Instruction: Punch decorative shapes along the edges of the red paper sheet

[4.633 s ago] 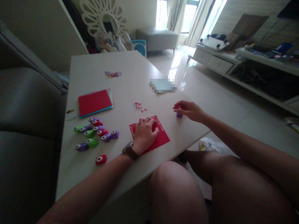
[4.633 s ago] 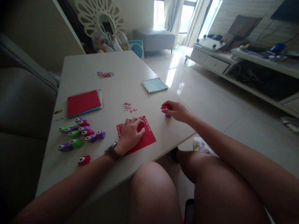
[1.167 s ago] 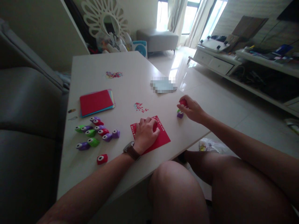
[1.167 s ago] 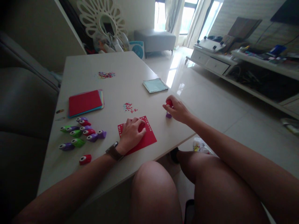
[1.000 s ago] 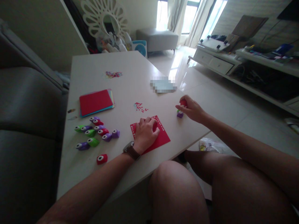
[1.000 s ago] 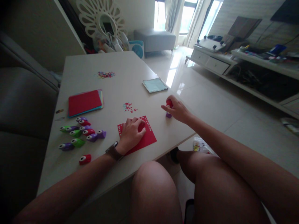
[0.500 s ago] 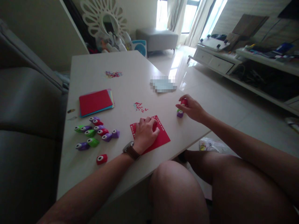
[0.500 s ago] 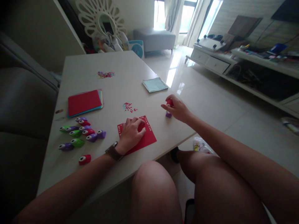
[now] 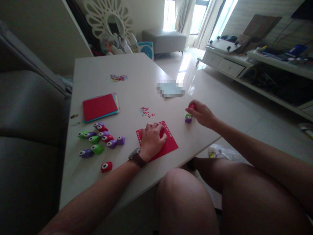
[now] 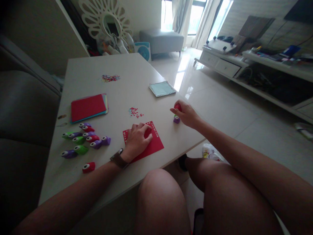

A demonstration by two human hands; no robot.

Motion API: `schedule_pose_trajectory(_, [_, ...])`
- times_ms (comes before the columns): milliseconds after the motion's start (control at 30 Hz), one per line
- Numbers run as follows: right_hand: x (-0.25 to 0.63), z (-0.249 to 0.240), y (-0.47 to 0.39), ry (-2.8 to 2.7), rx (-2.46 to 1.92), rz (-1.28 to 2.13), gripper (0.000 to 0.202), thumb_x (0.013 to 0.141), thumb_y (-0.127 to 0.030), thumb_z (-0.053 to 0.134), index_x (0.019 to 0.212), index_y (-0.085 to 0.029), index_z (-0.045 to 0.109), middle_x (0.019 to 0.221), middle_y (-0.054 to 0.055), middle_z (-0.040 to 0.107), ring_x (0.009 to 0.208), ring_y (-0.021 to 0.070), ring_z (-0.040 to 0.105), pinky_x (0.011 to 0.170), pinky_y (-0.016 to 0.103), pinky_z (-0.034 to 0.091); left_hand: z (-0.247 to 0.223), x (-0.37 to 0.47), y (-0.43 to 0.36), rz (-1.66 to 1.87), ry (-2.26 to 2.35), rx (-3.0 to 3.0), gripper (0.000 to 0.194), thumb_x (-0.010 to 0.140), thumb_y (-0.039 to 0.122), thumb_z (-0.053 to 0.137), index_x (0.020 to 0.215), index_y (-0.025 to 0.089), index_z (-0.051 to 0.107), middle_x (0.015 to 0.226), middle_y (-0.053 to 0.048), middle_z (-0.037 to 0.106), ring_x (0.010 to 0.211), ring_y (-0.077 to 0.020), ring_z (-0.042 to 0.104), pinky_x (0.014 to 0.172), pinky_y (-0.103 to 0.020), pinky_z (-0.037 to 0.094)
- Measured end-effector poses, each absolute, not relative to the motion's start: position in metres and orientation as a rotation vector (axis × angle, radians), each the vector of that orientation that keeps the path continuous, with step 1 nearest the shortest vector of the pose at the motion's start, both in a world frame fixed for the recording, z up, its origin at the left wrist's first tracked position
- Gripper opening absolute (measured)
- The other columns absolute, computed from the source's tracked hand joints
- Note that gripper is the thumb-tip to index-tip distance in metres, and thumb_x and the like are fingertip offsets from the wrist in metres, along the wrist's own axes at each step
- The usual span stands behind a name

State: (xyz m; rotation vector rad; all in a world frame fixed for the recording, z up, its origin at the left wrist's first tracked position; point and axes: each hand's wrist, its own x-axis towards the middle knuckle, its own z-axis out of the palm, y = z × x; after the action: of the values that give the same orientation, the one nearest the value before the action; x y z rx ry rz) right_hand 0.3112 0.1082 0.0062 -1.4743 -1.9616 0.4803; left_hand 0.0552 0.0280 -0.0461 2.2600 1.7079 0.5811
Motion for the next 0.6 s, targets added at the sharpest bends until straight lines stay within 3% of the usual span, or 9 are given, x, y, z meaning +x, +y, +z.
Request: schedule_pose_trajectory(600, [0.3103,0.0065,0.1071,-1.932,-1.463,0.502,0.03,0.085,-0.049,0.066,0.083,-0.023,0.051,0.071,-0.001,0.051,0.065,0.0166,0.043,0.062,0.034,0.034,-0.0436,0.0562,0.0273,0.569,1.707,2.244,0.017,0.092,0.031,0.06,0.107,0.026,0.065,0.121,-0.004,0.066,0.114,-0.0287,0.05,0.095,-0.046,0.04])
